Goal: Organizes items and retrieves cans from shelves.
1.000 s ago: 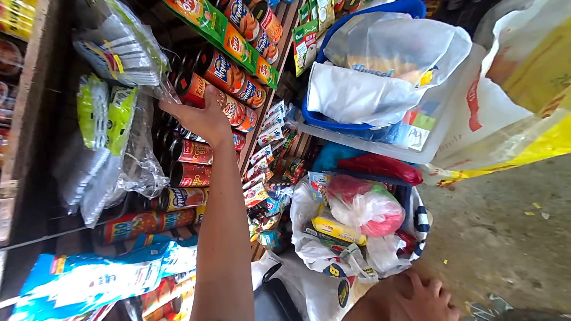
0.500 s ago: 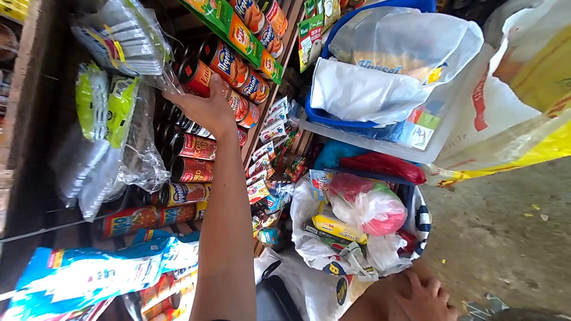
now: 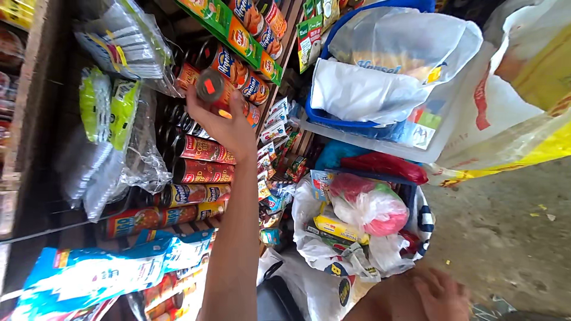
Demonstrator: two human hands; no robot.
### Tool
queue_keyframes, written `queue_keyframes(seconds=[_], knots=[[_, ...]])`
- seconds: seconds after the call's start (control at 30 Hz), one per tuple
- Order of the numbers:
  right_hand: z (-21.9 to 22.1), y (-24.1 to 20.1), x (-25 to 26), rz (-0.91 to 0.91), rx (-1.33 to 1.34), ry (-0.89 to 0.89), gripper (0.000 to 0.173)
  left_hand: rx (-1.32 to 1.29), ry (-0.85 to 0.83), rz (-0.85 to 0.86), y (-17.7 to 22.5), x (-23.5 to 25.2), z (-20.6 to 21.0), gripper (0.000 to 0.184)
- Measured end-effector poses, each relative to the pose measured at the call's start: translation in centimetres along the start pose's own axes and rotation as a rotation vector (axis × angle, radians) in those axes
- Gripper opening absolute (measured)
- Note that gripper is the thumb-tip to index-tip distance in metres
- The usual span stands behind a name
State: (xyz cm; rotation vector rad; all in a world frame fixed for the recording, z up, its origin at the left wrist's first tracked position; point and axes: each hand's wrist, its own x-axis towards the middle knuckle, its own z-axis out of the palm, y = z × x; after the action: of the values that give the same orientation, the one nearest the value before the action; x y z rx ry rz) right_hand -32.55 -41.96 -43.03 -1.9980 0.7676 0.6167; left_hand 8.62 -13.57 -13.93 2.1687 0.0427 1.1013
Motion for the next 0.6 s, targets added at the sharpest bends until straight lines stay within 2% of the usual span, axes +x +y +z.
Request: queue_keyframes(seconds=[0.07,0.1,0.17,0.2,0.27,0.37,0.47,0.57,0.6], knots=[[-1.5,-1.7,-0.5,-0.194,0.159,0.245,0.048,-0.045,-0.115,-0.008,2.0,-4.0,-1.4,0.078],[-2.1,-2.8,-0.9,-0.259,0.170,0.331,0.045,-0.047,-0.222,-0.039,3.2,-6.3,-2.5,0.078],[-2.8,-5.1,-1.5,-0.514,0.208,0.479,0.043,-0.101,-0.435,-0.107,4.8,-10.5,-4.3,0.077],[-3.5,-7.3,-2.0,-0.628,0.270,0.460,0.045,-0.145,-0.545,-0.175,5.5,-12.5,-5.0,0.078],[-5.0,-12.1,-2.7,-0.744,0.403,0.287,0.054,-0.252,-0.795,-0.334,7.1,-15.6,-6.3,0.074],[-6.0,-18.2,-2.5,-0.792,0.529,0.051,0.084,-0.340,-1.098,-0.393,9.3,-18.3,-7.7,0.067],[-6.4,-22.0,-2.1,-0.855,0.590,-0.126,0.093,-0.395,-1.211,-0.367,10.8,-19.7,-8.6,0.067],[-6.8,-23.6,-2.7,-0.764,0.667,-0.234,0.078,-0.385,-1.228,-0.345,10.2,-19.8,-9.2,0.066],[-6.8,-23.8,-2.9,-0.726,0.685,-0.263,0.076,-0.324,-1.241,-0.279,9.8,-19.2,-9.3,0.064]])
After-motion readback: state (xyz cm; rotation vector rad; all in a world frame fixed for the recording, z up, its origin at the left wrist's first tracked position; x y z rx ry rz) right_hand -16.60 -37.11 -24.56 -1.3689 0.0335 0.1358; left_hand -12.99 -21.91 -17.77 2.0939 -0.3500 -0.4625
